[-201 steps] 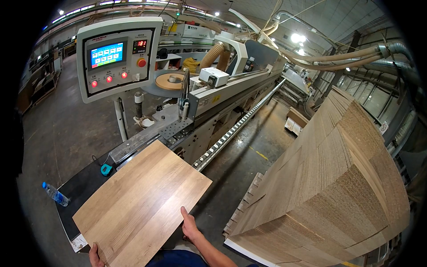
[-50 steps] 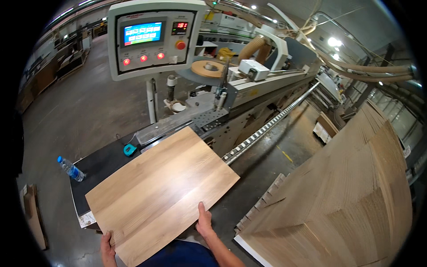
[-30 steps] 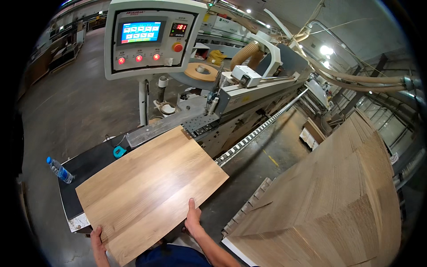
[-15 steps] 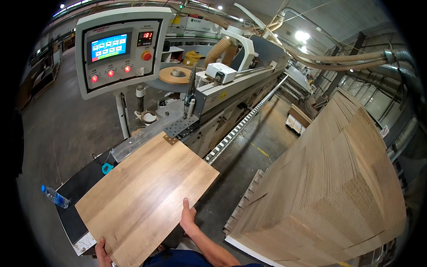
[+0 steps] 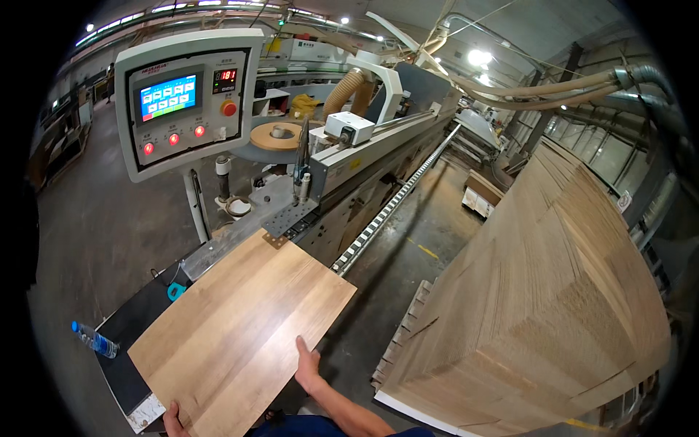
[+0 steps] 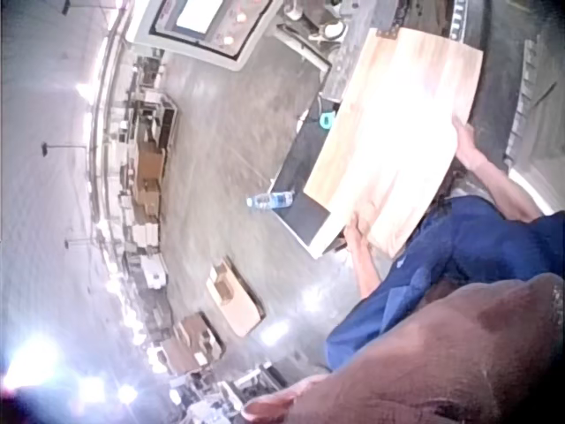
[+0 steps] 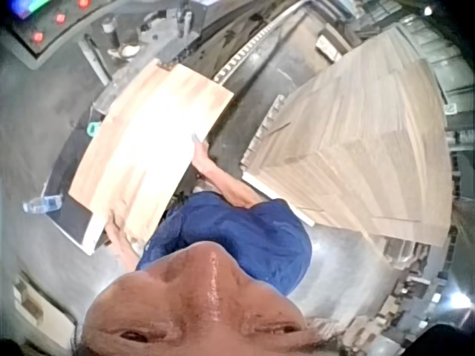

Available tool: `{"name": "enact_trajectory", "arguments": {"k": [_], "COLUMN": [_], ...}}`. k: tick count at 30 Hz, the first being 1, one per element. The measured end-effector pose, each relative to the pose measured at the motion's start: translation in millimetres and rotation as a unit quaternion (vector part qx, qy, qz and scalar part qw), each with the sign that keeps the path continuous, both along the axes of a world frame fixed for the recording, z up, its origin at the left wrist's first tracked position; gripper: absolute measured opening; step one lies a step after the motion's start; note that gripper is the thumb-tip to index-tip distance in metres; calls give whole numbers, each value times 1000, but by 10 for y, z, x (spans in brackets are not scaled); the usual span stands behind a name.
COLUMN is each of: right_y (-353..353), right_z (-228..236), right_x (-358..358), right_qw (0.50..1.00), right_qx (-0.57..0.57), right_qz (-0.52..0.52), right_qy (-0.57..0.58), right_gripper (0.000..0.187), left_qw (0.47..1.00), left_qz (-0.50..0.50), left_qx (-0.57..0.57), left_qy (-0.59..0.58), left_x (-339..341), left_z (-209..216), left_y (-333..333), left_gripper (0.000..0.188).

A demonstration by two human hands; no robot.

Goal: The person picks up wood panels from a stack one at a time and feeds them onto the conveyor belt of a woodworking machine.

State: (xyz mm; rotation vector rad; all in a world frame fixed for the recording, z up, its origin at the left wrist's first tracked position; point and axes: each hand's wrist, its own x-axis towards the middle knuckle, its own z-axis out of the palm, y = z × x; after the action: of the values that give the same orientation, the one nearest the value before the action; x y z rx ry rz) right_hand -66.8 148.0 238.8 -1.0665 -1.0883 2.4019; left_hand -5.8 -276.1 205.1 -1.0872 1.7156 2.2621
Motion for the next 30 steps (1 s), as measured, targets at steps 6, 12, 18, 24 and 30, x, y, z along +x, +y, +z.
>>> {"name": "enact_trajectory", "arguments": {"k": [6,12,18,24,30], "right_y": [-129,-60,282,684,868], "right_z": [141,158,-50,217,240], "right_x": [4,-47,-265,-474,-609], "right_qw": [997,997,999,998,997], "right_qx": [53,50,-11,17,27], "right_qz": [-19,-32,-26,-51,-58], "right_qy": [-54,-40,-16,-27,-36], "right_gripper": [52,50,45,45,45], "left_qw": [999,999,984,989,991], "left_qz": [-6,0,48,67,66], "left_qx": [48,35,157,111,110], "left_qy": [16,0,71,65,42], "left_x": [13,-29,-133,-472,-645], "left_z": [-28,170,406,702,918], "left_y": [-16,147,649,1246,1571], "left_gripper": [52,51,44,41,41]}}
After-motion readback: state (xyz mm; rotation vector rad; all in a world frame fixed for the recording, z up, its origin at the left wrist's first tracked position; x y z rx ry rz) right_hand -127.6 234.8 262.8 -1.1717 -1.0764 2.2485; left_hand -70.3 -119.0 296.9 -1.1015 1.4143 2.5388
